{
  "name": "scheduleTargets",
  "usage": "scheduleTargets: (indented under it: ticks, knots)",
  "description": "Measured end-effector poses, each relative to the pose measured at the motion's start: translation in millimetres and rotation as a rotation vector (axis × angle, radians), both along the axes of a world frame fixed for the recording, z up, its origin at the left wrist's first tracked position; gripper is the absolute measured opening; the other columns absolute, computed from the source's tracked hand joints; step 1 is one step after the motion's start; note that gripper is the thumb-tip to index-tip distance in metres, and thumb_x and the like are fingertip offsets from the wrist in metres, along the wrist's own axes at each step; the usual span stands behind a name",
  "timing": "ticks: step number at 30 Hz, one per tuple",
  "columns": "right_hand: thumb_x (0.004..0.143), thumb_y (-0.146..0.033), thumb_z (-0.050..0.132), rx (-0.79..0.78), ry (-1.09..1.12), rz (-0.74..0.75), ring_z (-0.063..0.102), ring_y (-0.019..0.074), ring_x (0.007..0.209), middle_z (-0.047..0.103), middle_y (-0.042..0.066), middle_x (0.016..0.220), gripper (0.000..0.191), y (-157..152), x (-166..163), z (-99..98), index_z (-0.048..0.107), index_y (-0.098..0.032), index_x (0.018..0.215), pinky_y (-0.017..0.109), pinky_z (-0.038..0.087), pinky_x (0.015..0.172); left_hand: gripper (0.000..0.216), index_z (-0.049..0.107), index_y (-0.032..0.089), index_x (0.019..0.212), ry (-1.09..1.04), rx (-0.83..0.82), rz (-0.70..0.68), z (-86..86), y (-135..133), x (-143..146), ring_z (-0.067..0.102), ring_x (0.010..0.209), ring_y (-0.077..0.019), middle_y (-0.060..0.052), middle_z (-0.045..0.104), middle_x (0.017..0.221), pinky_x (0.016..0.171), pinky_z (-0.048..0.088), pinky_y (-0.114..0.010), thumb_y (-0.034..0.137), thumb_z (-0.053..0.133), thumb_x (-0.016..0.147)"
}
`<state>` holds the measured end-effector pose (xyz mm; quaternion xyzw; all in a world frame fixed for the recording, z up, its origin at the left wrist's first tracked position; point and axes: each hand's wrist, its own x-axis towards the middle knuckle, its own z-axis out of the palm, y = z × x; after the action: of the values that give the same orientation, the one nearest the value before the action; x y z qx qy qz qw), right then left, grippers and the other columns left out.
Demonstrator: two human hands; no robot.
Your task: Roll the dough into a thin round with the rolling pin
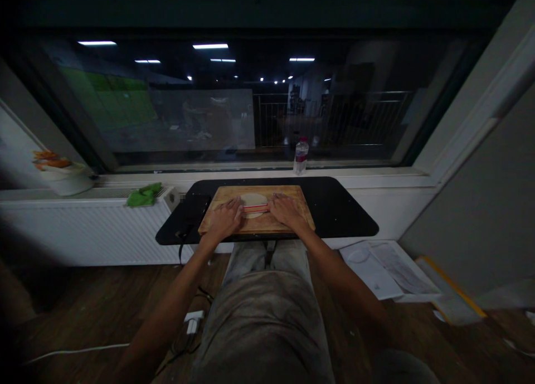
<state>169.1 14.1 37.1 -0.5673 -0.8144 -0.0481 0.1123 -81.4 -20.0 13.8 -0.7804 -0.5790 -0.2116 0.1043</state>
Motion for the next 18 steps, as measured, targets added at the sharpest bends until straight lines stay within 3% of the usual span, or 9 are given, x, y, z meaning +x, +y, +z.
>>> scheduleTargets:
  ticks: [10, 18]
  knots:
    - [0.119, -0.026, 0.025, 0.036, -0.130, -0.013, 0.065, 0.0321, 0.148, 0.070, 0.023, 0.158, 0.058, -33, -3, 15.2, 0.070, -0.005, 0.150, 0.041, 0.044, 0.127, 0.044, 0.070, 0.017, 0.148, -0.072, 0.054, -0.083, -9.7, -10, -5, 0.068, 0.147, -0.0295, -0.016, 0.072, 0.158, 0.125, 0.052, -0.048, 0.031, 0.040, 0.119]
    - [0.119, -0.031, 0.025, 0.097, -0.009, -0.063, 0.059, 0.0336, 0.155, 0.064, 0.023, 0.164, 0.064, -45, -2, 1.0, 0.060, 0.000, 0.163, 0.045, 0.040, 0.132, 0.047, 0.071, 0.018, 0.149, -0.058, 0.029, -0.102, -8.4, -16, -8, 0.064, 0.152, -0.0285, -0.013, 0.070, 0.161, 0.130, 0.048, -0.047, 0.033, 0.037, 0.120]
